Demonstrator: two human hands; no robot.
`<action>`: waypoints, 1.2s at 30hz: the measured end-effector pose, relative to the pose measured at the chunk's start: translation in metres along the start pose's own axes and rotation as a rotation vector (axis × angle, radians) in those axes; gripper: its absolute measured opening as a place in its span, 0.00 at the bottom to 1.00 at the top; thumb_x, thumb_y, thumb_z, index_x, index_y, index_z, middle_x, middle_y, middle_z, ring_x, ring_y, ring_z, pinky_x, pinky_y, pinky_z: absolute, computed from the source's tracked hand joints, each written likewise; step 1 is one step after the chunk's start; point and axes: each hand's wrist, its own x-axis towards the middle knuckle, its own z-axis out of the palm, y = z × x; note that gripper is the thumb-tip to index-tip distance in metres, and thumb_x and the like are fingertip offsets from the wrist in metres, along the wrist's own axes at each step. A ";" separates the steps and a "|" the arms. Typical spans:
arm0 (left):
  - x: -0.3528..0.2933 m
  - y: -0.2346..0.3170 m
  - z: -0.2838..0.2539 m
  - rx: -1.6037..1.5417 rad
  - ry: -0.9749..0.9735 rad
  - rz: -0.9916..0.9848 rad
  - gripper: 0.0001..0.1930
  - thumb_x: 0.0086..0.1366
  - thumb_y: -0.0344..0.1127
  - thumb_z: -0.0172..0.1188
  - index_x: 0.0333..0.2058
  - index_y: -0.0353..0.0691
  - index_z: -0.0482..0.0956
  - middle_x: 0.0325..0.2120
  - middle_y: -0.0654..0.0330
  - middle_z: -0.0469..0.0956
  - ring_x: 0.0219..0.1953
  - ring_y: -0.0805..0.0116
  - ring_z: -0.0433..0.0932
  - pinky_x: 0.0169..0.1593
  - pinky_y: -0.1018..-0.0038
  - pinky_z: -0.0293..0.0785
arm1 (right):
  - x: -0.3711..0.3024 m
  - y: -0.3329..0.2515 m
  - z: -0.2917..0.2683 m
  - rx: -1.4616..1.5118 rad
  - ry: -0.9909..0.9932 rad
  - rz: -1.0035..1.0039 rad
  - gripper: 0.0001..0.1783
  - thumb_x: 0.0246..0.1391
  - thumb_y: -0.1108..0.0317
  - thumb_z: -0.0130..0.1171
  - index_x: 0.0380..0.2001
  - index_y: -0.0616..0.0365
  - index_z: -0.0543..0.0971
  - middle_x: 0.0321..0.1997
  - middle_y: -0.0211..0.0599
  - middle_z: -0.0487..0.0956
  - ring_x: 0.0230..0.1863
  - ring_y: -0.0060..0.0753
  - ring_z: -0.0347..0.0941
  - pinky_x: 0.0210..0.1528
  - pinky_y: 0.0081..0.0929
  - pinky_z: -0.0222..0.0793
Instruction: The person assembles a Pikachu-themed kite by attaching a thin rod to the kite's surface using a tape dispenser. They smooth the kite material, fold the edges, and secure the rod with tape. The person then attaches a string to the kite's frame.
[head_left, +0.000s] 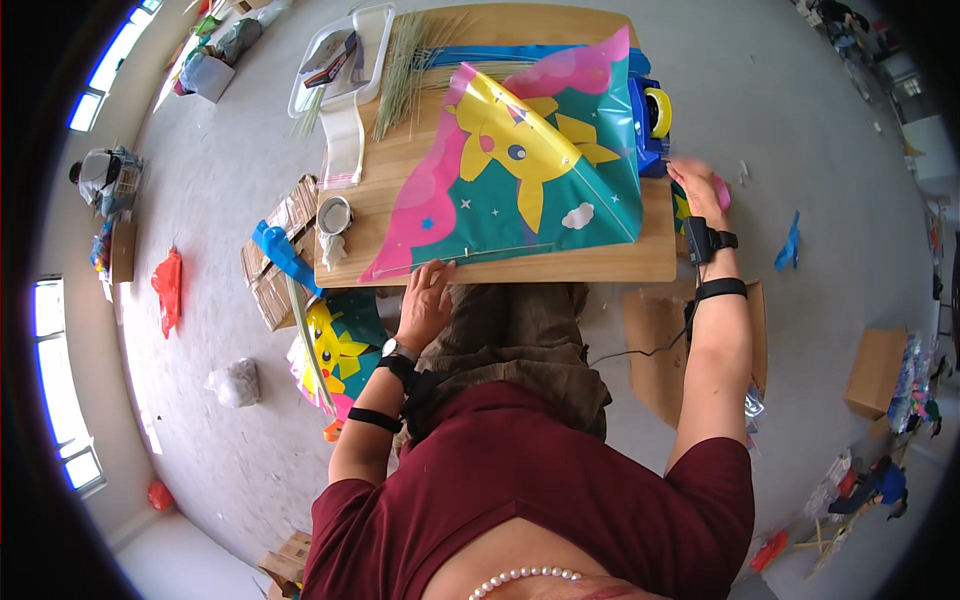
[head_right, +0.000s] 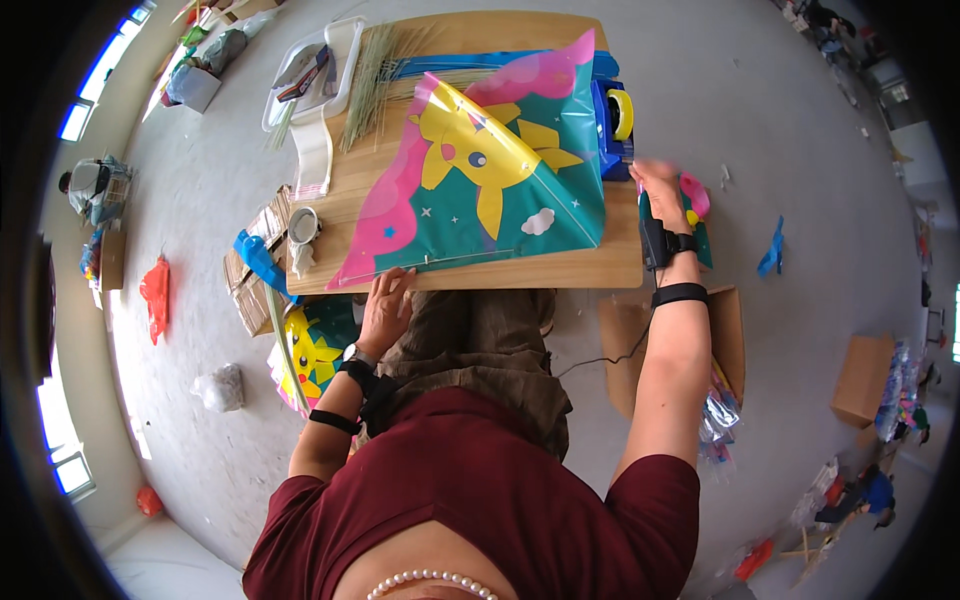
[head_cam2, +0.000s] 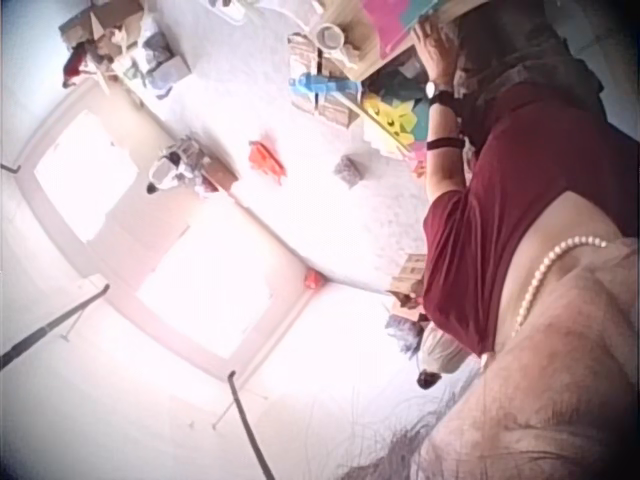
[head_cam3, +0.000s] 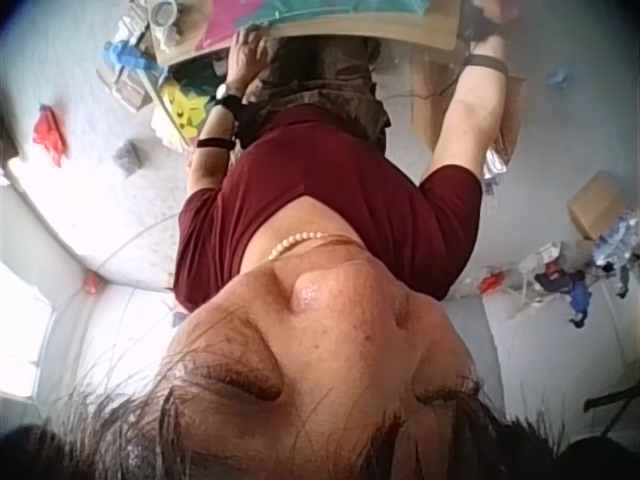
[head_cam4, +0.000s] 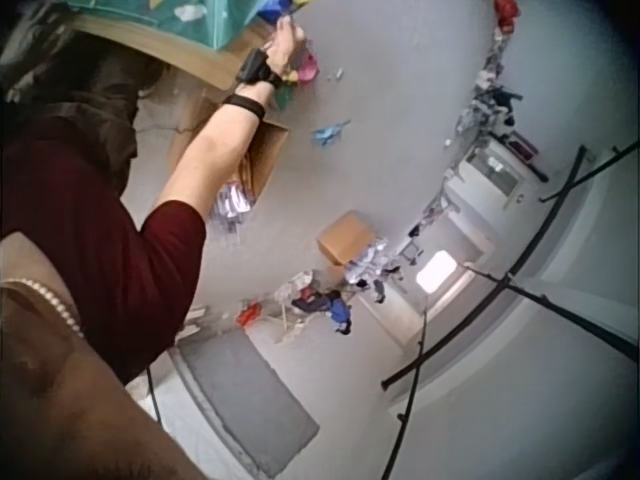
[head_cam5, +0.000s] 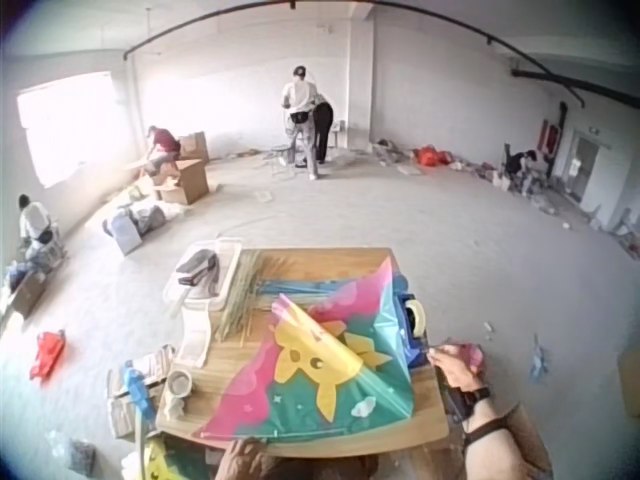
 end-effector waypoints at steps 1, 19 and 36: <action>0.001 0.000 0.000 -0.002 0.000 0.003 0.31 0.54 0.24 0.60 0.60 0.39 0.73 0.54 0.50 0.70 0.58 0.47 0.68 0.63 0.58 0.68 | 0.001 0.009 -0.002 0.018 0.029 -0.023 0.09 0.64 0.68 0.62 0.41 0.63 0.79 0.40 0.33 0.82 0.45 0.26 0.79 0.56 0.25 0.72; -0.009 0.002 -0.006 0.030 -0.024 -0.015 0.31 0.55 0.24 0.59 0.62 0.40 0.72 0.55 0.49 0.70 0.59 0.45 0.68 0.64 0.57 0.67 | -0.018 0.083 0.051 -0.774 0.327 -0.160 0.12 0.66 0.66 0.62 0.43 0.66 0.80 0.41 0.31 0.82 0.41 0.26 0.80 0.48 0.24 0.76; 0.000 -0.004 0.001 -0.043 0.083 0.004 0.27 0.57 0.24 0.59 0.58 0.39 0.74 0.53 0.50 0.71 0.57 0.46 0.69 0.62 0.56 0.67 | -0.155 0.008 0.229 0.318 -0.301 0.290 0.26 0.70 0.43 0.50 0.47 0.55 0.82 0.43 0.28 0.80 0.40 0.19 0.74 0.42 0.21 0.71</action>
